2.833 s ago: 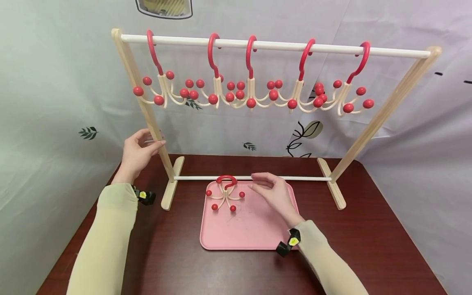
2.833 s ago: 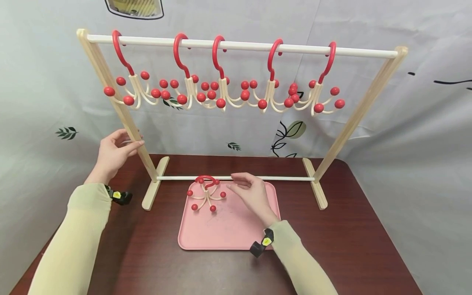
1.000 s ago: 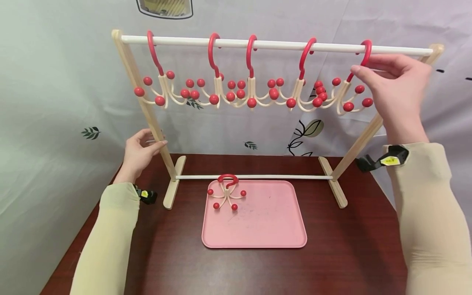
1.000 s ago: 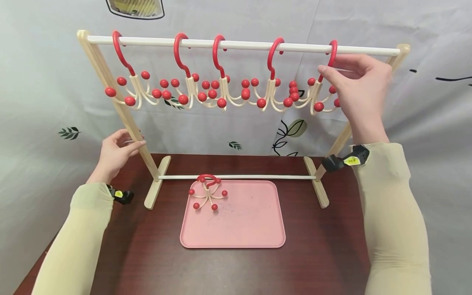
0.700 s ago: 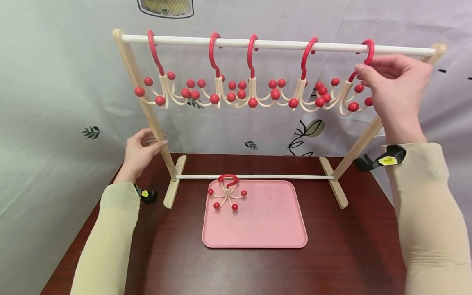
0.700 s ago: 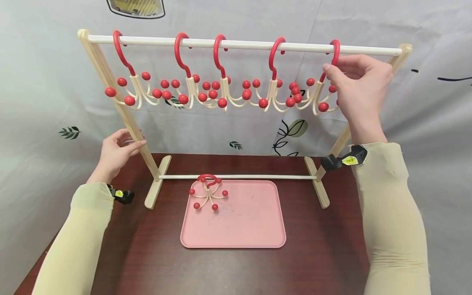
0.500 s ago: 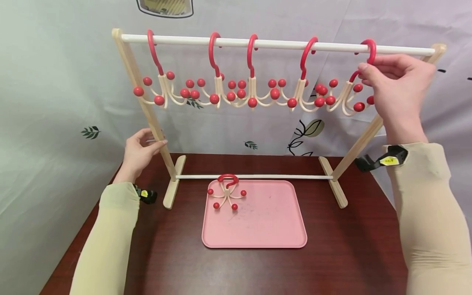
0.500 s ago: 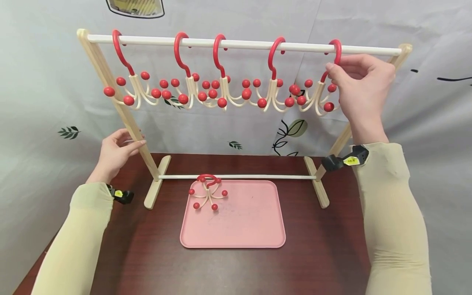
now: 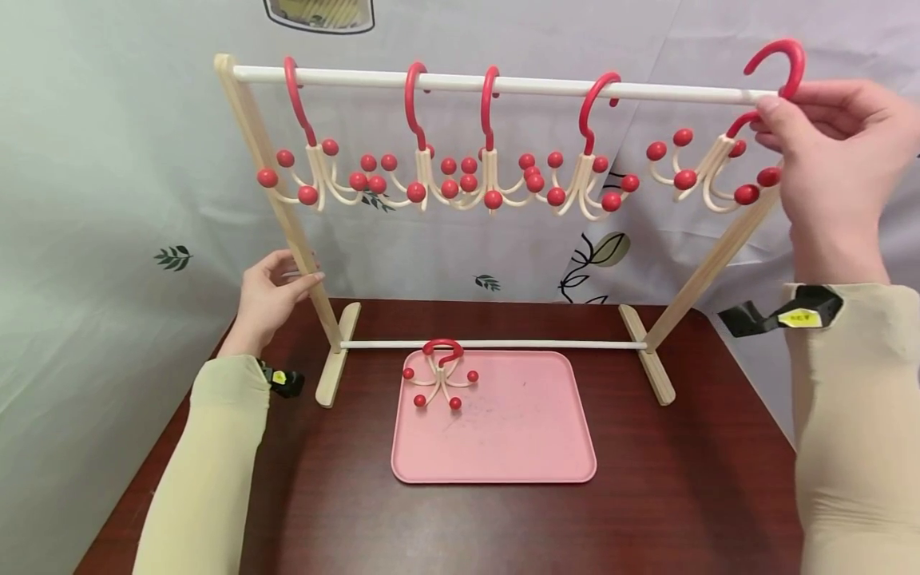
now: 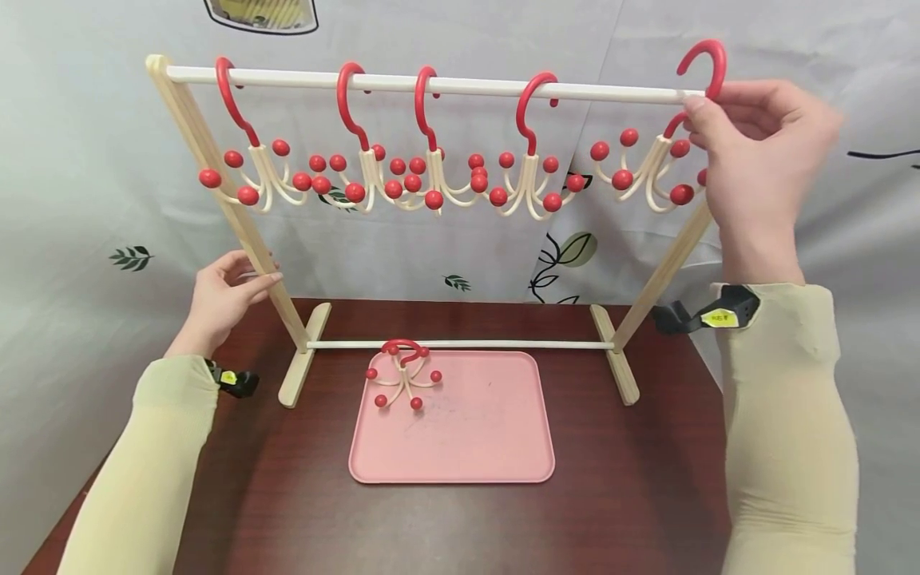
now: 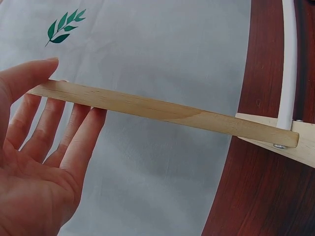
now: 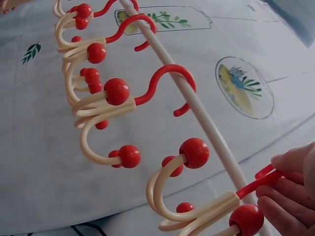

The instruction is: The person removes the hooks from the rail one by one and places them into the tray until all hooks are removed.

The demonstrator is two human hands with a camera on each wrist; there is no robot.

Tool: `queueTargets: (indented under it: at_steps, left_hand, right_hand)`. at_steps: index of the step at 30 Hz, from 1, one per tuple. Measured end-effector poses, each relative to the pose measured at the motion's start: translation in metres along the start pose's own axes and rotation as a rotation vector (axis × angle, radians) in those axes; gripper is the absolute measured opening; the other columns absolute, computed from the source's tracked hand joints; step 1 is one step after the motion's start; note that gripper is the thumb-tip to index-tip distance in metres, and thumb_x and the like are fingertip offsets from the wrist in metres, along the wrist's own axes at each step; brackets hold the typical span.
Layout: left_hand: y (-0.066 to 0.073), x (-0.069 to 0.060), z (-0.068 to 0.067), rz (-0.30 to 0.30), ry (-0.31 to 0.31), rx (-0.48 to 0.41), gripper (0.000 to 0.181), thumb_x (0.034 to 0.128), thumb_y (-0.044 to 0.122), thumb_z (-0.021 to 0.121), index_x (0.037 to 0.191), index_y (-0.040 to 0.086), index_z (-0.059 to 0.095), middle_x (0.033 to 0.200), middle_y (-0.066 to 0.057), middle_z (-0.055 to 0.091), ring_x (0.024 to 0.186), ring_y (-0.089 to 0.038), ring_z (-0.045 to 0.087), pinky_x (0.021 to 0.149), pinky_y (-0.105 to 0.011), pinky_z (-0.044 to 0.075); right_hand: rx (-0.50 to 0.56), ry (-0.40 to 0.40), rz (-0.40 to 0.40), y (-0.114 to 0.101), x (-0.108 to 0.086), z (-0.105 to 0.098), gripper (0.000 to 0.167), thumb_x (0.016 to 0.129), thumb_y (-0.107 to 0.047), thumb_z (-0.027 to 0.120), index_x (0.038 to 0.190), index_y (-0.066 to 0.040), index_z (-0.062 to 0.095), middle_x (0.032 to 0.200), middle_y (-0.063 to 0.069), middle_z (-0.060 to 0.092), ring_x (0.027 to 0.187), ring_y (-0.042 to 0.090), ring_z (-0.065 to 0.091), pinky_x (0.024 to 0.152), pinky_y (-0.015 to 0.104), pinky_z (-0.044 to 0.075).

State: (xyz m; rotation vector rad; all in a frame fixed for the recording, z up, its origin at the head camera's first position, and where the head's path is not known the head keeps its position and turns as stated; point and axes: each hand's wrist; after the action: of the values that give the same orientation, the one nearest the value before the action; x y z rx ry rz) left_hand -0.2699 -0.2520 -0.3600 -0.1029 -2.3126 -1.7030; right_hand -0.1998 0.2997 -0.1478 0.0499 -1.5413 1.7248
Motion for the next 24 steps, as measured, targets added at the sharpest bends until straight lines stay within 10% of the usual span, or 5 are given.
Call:
queueTargets:
  at_steps: [24]
  left_hand:
    - [0.000,0.000,0.000,-0.009,0.011,0.031,0.051,0.0927,0.021,0.078,0.137,0.005,0.059,0.117,-0.001,0.066,0.099,-0.005,0.066,0.079,-0.020,0.056]
  right_hand:
    - [-0.090,-0.117,-0.080,0.022,-0.051,-0.024,0.034,0.074,0.000,0.090,0.101,0.013,0.074,0.088,0.013,0.075,0.069,0.017,0.072,0.068,0.019,0.056]
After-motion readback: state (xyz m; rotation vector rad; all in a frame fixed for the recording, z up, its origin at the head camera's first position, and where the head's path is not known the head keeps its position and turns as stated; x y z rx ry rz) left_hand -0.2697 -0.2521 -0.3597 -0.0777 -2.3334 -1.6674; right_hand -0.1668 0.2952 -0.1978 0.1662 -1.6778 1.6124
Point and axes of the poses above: each hand's wrist, its own x-axis towards the middle knuckle, its own z-axis out of the palm, y = z × x
